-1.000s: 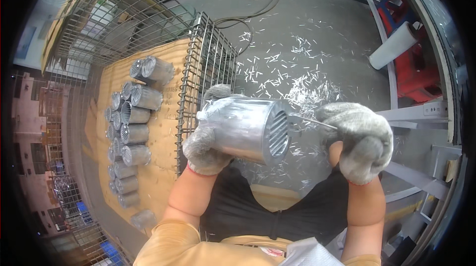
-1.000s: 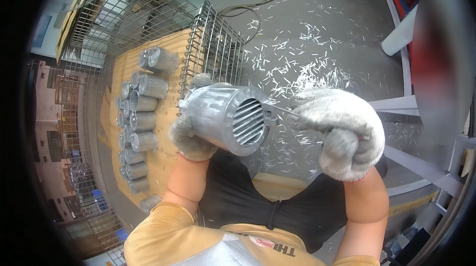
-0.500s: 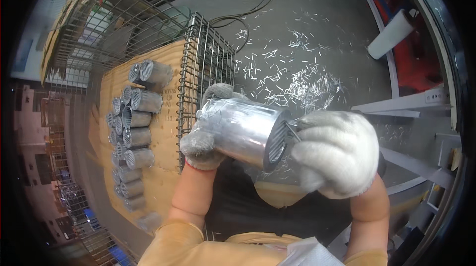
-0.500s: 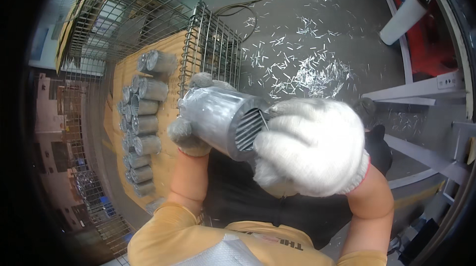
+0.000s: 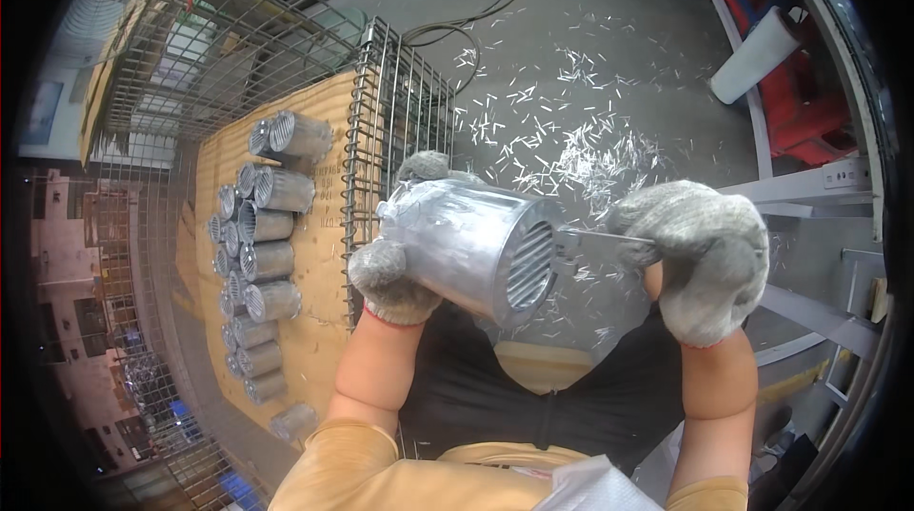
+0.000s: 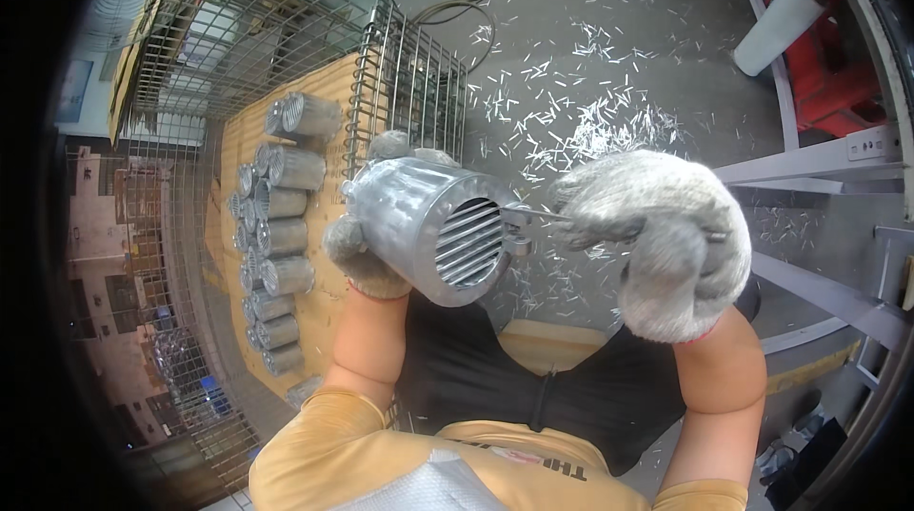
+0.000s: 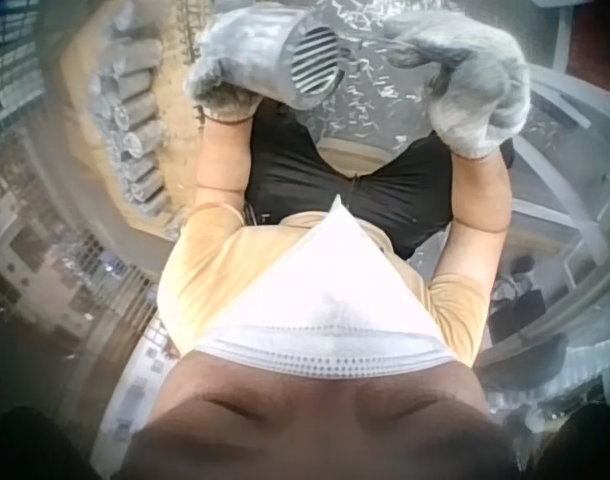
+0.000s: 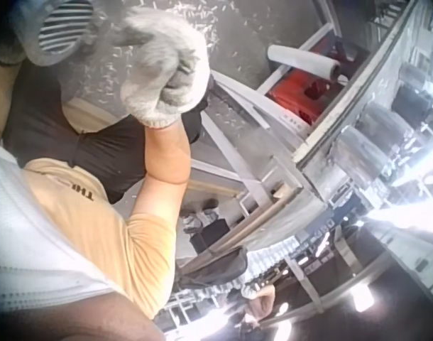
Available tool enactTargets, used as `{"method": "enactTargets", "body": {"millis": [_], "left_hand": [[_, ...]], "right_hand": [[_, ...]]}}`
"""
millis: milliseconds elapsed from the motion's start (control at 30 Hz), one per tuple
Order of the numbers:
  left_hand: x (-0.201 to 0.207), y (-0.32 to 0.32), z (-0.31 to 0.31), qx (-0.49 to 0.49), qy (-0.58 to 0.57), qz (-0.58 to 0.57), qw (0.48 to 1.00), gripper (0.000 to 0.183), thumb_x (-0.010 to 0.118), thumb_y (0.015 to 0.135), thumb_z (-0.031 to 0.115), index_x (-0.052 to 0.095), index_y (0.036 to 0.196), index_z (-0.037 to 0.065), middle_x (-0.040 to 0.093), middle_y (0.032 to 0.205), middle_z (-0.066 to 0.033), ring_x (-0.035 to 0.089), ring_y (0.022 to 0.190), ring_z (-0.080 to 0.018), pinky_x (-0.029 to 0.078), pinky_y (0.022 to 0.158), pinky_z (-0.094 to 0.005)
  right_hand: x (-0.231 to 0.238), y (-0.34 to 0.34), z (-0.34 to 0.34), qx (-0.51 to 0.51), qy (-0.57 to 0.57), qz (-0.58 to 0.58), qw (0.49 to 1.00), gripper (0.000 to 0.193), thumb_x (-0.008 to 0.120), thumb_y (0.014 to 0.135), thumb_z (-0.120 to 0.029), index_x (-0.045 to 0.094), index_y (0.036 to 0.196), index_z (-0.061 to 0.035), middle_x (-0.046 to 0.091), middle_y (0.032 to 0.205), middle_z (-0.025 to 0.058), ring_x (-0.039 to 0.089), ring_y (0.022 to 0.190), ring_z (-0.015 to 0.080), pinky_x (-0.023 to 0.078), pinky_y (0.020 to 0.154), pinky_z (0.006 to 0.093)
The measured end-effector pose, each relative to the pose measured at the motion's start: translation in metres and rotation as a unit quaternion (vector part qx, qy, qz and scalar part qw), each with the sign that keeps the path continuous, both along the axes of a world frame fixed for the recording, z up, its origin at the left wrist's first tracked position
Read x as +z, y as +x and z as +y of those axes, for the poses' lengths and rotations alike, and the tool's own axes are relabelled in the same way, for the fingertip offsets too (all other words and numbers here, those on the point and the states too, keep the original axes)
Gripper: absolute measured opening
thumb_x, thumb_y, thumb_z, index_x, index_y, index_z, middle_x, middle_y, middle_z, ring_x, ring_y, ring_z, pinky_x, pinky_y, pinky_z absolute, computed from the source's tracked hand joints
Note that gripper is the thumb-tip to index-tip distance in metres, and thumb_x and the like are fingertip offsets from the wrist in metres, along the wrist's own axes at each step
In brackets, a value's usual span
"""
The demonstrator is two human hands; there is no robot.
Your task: Cleaning and deburring cylindrical metal vent components with a tool.
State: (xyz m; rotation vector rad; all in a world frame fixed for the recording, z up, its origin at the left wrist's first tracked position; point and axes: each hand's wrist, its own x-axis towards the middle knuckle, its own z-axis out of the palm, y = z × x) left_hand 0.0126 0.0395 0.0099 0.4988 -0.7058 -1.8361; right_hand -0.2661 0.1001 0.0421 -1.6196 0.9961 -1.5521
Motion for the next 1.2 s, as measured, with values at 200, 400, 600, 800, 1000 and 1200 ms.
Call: {"method": "enactTargets", "body": {"millis": [200,400,600,800,1000,1200], "left_hand": [[-0.001,0.001,-0.006,-0.036,-0.014,-0.005,0.999,0.101,0.091,0.069,0.054,0.045,0.147,0.010,0.059,0.136,-0.0223,0.063,0.123,-0.0373,0.055,0.108,-0.0534],[-0.005,0.008,-0.002,-0.009,-0.004,-0.100,0.995,0.102,0.083,0.071,0.065,0.045,0.145,0.006,0.059,0.137,-0.0218,0.062,0.125,-0.0370,0.054,0.108,-0.0546],[-0.005,0.004,-0.007,-0.030,-0.019,0.029,0.999,0.107,0.076,0.074,0.068,0.036,0.151,0.005,0.057,0.138,-0.0230,0.064,0.123,-0.0376,0.057,0.104,-0.0524],[0.008,0.001,-0.007,-0.062,0.031,0.131,0.989,0.096,0.083,0.066,0.041,0.039,0.144,0.007,0.061,0.131,-0.0206,0.064,0.122,-0.0383,0.056,0.105,-0.0515],[0.013,-0.004,-0.005,-0.059,0.024,0.125,0.990,0.096,0.085,0.066,0.043,0.040,0.144,0.009,0.060,0.134,-0.0191,0.062,0.126,-0.0383,0.054,0.109,-0.0525],[0.015,-0.009,0.000,0.065,0.028,-0.160,0.985,0.107,0.079,0.068,0.061,0.040,0.150,0.005,0.058,0.139,-0.0236,0.063,0.124,-0.0383,0.054,0.107,-0.0514]], "right_hand": [[0.025,0.001,-0.018,0.062,-0.106,0.131,0.984,0.020,0.057,0.101,-0.011,0.075,0.098,-0.0023,0.076,0.100,0.0149,0.075,0.091,0.0319,0.061,0.077,0.0434],[0.017,0.016,-0.012,-0.023,0.126,-0.069,0.989,0.045,0.038,0.112,-0.036,0.060,0.110,0.0036,0.072,0.098,0.0220,0.073,0.074,0.0322,0.061,0.072,0.0409],[0.022,0.012,-0.009,0.013,0.145,-0.345,0.927,0.030,0.051,0.111,-0.027,0.058,0.104,0.0012,0.071,0.096,0.0202,0.072,0.073,0.0284,0.061,0.068,0.0356],[0.008,0.022,0.014,0.007,0.174,-0.253,0.952,0.025,0.056,0.109,-0.023,0.061,0.111,0.0022,0.072,0.102,0.0217,0.073,0.085,0.0262,0.062,0.071,0.0350],[0.019,0.016,0.003,0.058,0.019,0.094,0.994,0.023,0.053,0.095,0.000,0.072,0.108,0.0016,0.075,0.100,0.0176,0.072,0.088,0.0293,0.059,0.079,0.0402],[0.021,0.007,0.026,-0.023,0.201,-0.139,0.970,0.048,0.048,0.109,-0.045,0.070,0.104,-0.0015,0.071,0.102,0.0131,0.069,0.099,0.0310,0.057,0.086,0.0406]]}}
